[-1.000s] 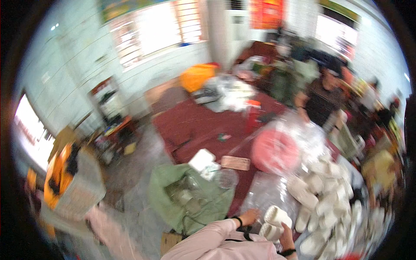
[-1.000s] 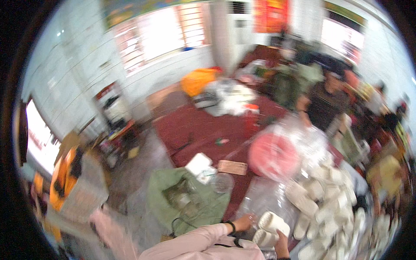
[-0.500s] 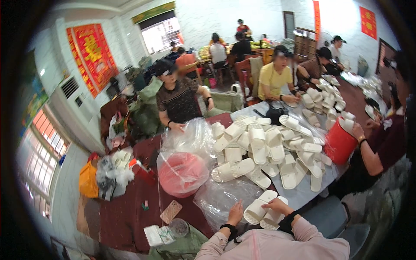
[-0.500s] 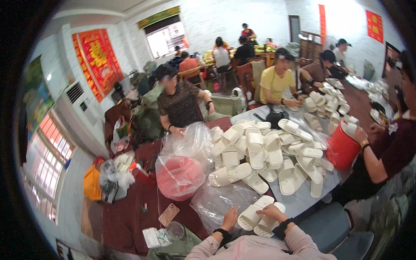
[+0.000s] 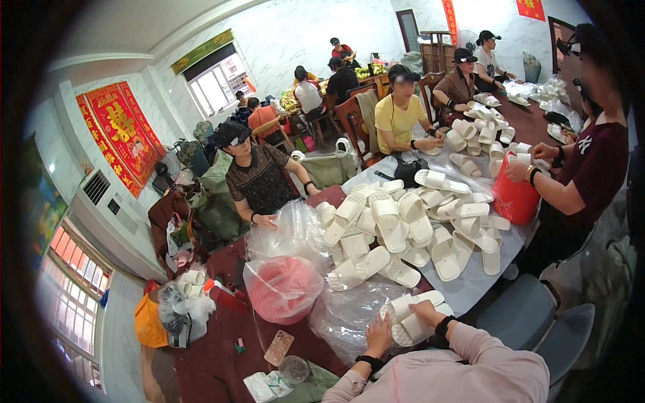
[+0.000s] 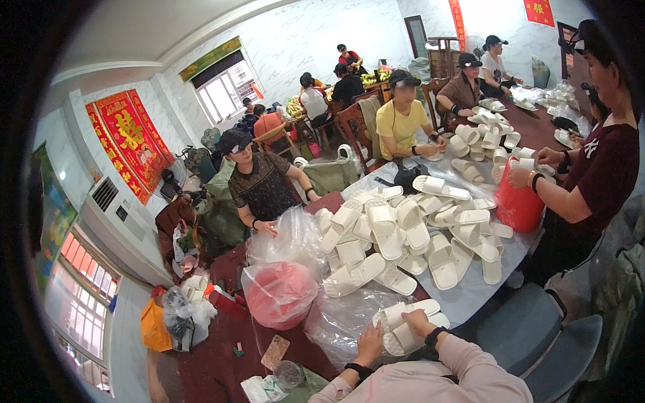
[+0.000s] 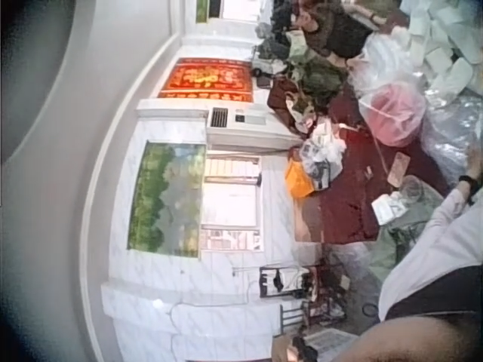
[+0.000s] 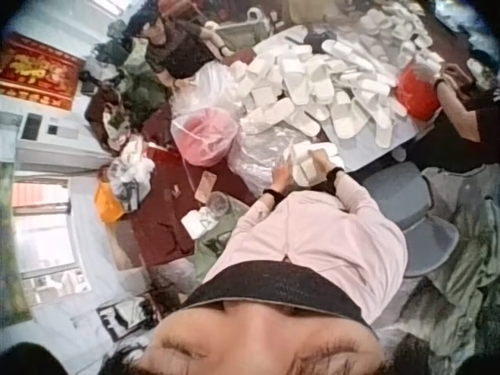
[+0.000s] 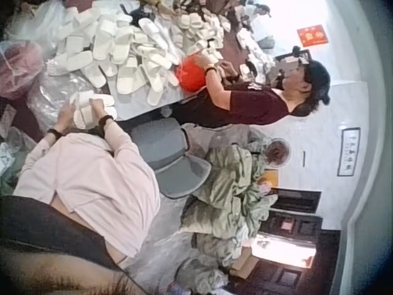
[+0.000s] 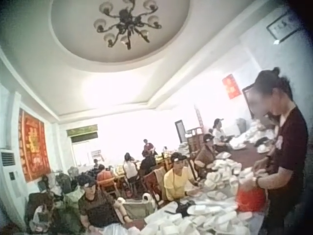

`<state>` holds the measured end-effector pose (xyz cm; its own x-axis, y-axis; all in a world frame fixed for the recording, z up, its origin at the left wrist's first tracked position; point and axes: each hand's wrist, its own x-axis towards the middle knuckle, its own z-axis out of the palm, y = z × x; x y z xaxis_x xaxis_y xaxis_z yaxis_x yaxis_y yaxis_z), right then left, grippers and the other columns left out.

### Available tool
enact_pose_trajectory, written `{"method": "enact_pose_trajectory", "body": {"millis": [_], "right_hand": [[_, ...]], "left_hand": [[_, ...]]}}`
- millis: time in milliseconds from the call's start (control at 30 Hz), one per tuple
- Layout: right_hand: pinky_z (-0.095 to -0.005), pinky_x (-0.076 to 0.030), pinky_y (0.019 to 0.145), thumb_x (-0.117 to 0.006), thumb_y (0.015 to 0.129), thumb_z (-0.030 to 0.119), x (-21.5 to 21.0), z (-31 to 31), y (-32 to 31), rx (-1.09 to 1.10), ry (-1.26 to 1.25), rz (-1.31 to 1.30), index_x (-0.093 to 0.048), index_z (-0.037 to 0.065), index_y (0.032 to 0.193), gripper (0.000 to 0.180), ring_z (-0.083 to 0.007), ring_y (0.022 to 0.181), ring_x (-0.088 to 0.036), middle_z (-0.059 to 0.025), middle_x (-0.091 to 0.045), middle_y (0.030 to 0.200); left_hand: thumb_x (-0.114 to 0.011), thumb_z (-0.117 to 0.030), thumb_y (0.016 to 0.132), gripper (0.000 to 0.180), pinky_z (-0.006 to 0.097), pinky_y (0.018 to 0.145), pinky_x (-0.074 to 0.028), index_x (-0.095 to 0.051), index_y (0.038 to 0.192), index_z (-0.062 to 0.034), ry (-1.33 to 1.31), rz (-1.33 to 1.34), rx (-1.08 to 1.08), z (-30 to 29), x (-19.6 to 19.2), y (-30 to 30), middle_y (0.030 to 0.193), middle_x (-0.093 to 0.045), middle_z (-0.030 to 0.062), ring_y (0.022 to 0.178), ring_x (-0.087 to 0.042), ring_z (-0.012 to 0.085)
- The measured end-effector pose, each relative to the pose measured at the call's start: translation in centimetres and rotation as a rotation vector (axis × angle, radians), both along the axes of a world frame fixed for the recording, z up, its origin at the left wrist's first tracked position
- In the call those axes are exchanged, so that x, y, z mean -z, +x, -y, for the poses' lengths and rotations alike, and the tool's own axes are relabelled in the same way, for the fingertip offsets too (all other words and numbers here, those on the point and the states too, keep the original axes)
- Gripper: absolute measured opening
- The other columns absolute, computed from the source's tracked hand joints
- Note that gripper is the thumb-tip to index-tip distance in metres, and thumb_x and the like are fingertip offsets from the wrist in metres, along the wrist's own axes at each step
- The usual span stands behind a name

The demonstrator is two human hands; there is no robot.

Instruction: Sort and pack white foam sandals into plastic bags at a manufacturing table.

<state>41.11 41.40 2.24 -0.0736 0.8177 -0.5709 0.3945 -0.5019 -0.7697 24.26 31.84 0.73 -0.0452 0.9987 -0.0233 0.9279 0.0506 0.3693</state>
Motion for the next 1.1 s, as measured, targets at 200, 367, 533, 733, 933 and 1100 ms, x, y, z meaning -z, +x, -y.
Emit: {"method": "enact_pose_trajectory", "body": {"millis": [200,367,533,733,933,1100], "right_hand": [[-0.0375,-0.045,0.070,-0.056,0.082,0.026,2.7,-1.0,-1.7,0.207,-0.120,-0.336,-0.054,-0.009,0.100,0.040,-0.0247,0.086,-0.059,-0.0176,-0.061,0.094],[-0.0336,-0.043,0.080,-0.042,0.089,0.046,0.2,-0.9,-2.6,-0.033,-0.463,-0.704,-0.048,0.002,0.116,0.051,-0.0240,0.092,-0.055,-0.0113,-0.056,0.107],[-0.0332,-0.041,0.086,-0.040,0.089,0.047,2.3,-2.1,-2.0,-0.291,-0.646,-1.273,-0.050,0.006,0.113,0.049,-0.0216,0.097,-0.052,-0.0095,-0.056,0.110],[-0.0331,-0.045,0.081,-0.044,0.090,0.042,-4.3,-0.6,-2.5,-0.090,-0.531,-1.104,-0.051,0.009,0.105,0.037,-0.0177,0.092,-0.055,-0.0050,-0.058,0.097],[-0.0346,-0.044,0.085,-0.046,0.090,0.037,-1.7,-2.6,-1.8,-0.045,-0.540,-1.224,-0.050,0.008,0.111,0.036,-0.0198,0.097,-0.054,-0.0088,-0.057,0.103],[-0.0402,-0.036,0.094,-0.042,0.092,0.034,-4.7,-3.3,-1.8,0.010,-0.530,-1.260,-0.048,0.004,0.119,0.041,-0.0236,0.103,-0.052,-0.0087,-0.056,0.112]], "left_hand": [[-0.041,-0.030,0.088,0.043,0.056,0.091,-0.033,-0.040,0.130,-0.0187,0.061,0.009,-0.011,0.3,-1.1,0.3,0.131,-0.037,0.0215,0.113,-0.039,0.0488],[-0.041,-0.028,0.089,0.042,0.059,0.090,-0.030,-0.040,0.131,-0.0220,0.200,-0.062,0.006,-0.4,-1.8,0.9,0.132,-0.036,0.0188,0.113,-0.037,0.0484],[-0.045,-0.030,0.087,0.042,0.063,0.093,-0.025,-0.042,0.129,-0.0245,0.205,-0.047,0.044,-1.3,-3.6,2.5,0.134,-0.034,0.0165,0.118,-0.032,0.0479],[-0.049,-0.028,0.085,0.043,0.061,0.097,-0.019,-0.044,0.128,-0.0206,0.260,-0.102,0.140,-1.1,-7.6,3.5,0.138,-0.030,0.0138,0.123,-0.027,0.0454],[-0.050,-0.029,0.086,0.045,0.056,0.102,-0.012,-0.045,0.127,-0.0118,0.351,-0.010,0.292,-2.2,-9.4,2.6,0.140,-0.025,0.0172,0.127,-0.021,0.0421],[-0.058,-0.040,0.080,0.083,0.050,0.105,-0.010,-0.012,0.140,-0.0049,0.529,0.113,-0.124,-1.9,-8.5,-0.1,0.141,-0.011,0.0260,0.132,-0.012,0.0383]]}}
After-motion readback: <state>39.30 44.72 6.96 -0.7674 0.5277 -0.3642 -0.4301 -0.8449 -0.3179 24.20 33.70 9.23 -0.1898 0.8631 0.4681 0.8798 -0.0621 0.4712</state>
